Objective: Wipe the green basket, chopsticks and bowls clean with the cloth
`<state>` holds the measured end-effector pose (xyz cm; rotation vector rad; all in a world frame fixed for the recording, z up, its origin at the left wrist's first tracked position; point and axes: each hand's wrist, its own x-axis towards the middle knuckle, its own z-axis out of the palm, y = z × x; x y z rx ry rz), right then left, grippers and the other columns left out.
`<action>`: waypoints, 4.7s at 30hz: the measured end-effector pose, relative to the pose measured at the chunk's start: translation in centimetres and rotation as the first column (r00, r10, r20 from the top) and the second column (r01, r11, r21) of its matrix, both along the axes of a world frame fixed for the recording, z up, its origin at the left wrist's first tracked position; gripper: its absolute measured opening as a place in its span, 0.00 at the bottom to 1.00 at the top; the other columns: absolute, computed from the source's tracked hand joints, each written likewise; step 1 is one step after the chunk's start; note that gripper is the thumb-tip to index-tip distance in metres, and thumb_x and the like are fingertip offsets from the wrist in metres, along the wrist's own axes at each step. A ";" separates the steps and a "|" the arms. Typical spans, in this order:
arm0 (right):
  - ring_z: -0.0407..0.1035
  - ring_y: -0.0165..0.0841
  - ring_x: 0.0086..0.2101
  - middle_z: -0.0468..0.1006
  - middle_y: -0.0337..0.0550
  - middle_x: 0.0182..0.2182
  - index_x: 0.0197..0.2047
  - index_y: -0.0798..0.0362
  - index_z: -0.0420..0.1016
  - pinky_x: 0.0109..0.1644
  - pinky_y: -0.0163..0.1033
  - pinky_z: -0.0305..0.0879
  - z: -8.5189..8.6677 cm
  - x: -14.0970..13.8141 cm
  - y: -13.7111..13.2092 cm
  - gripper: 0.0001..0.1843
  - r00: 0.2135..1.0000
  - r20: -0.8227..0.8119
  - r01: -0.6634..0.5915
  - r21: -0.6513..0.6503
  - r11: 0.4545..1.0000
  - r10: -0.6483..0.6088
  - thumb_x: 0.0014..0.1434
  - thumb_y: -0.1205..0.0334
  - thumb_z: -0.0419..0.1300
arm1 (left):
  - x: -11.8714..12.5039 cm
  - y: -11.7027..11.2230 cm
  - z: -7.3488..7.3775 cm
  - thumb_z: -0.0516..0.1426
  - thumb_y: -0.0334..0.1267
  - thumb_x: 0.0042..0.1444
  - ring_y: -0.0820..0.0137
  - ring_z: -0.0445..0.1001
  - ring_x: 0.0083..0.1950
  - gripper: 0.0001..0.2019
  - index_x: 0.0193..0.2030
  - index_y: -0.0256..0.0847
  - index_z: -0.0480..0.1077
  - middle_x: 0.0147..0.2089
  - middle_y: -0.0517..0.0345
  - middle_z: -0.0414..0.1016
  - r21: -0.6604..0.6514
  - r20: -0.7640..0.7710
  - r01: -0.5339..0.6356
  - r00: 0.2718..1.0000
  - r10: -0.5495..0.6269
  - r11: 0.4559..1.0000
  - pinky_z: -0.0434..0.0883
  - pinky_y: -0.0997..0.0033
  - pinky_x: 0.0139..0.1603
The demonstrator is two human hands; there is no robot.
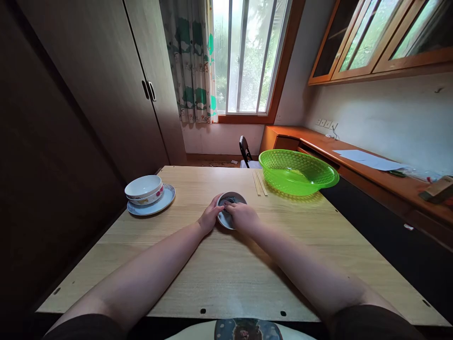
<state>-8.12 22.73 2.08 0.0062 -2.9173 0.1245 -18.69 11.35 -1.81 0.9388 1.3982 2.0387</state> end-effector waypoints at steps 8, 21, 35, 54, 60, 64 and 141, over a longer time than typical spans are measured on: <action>0.67 0.37 0.54 0.76 0.45 0.52 0.54 0.53 0.73 0.59 0.41 0.61 -0.5 -0.7 0.7 0.25 0.948 -0.014 -0.315 -0.144 0.938 0.317 0.54 0.75 0.53 | 0.0 0.4 0.2 0.55 0.38 0.46 0.60 0.72 0.51 0.25 0.53 0.39 0.67 0.45 0.56 0.77 -0.012 0.097 -0.054 0.994 0.055 0.998 0.64 0.59 0.56; 0.76 0.42 0.38 0.80 0.58 0.38 0.42 0.60 0.76 0.41 0.41 0.69 0.9 0.0 -0.6 0.12 0.971 0.177 0.137 0.131 0.982 -0.159 0.58 0.70 0.53 | 0.3 0.3 0.1 0.57 0.40 0.46 0.56 0.69 0.55 0.28 0.56 0.38 0.65 0.51 0.52 0.75 -0.044 0.102 -0.052 0.993 0.057 0.998 0.61 0.56 0.58; 0.76 0.39 0.32 0.81 0.54 0.31 0.35 0.58 0.79 0.34 0.37 0.66 1.6 0.8 -2.1 0.13 0.970 0.220 0.072 0.146 0.987 -0.103 0.58 0.68 0.52 | 0.5 -0.3 0.2 0.56 0.39 0.47 0.56 0.67 0.57 0.28 0.58 0.41 0.65 0.53 0.53 0.73 -0.048 -0.058 -0.031 0.998 0.028 0.998 0.60 0.57 0.60; 0.72 0.37 0.47 0.70 0.41 0.58 0.57 0.43 0.71 0.52 0.38 0.64 0.5 0.0 0.3 0.27 0.958 0.103 -0.264 -0.051 0.963 0.269 0.56 0.73 0.54 | -0.7 -0.1 -0.2 0.56 0.42 0.46 0.59 0.69 0.53 0.24 0.53 0.41 0.67 0.50 0.54 0.75 0.019 0.083 -0.119 0.990 0.117 0.993 0.62 0.59 0.57; 0.71 0.38 0.50 0.66 0.42 0.61 0.58 0.44 0.70 0.62 0.46 0.55 0.9 0.4 0.0 0.26 0.964 0.091 -0.259 0.082 0.962 0.251 0.57 0.70 0.55 | -0.7 0.2 -0.5 0.56 0.41 0.45 0.58 0.69 0.55 0.24 0.52 0.39 0.68 0.49 0.53 0.75 0.005 0.071 -0.074 0.995 0.073 0.997 0.61 0.58 0.60; 0.68 0.40 0.53 0.65 0.47 0.62 0.61 0.48 0.66 0.60 0.47 0.59 0.8 0.6 -0.2 0.27 0.978 0.051 -0.206 0.120 0.971 0.202 0.58 0.68 0.54 | -0.6 0.2 -0.4 0.56 0.41 0.46 0.57 0.68 0.56 0.24 0.52 0.38 0.67 0.50 0.51 0.75 0.010 0.101 -0.054 0.993 0.053 0.998 0.60 0.56 0.61; 0.64 0.34 0.33 0.71 0.40 0.29 0.31 0.52 0.70 0.38 0.38 0.60 0.2 -1.1 3.5 0.09 0.781 -0.416 -0.045 -0.782 0.622 -0.466 0.55 0.58 0.52 | -1.1 0.1 -1.0 0.52 0.46 0.52 0.60 0.69 0.55 0.23 0.55 0.41 0.66 0.51 0.54 0.74 0.068 0.112 -0.288 0.954 0.280 0.955 0.64 0.60 0.58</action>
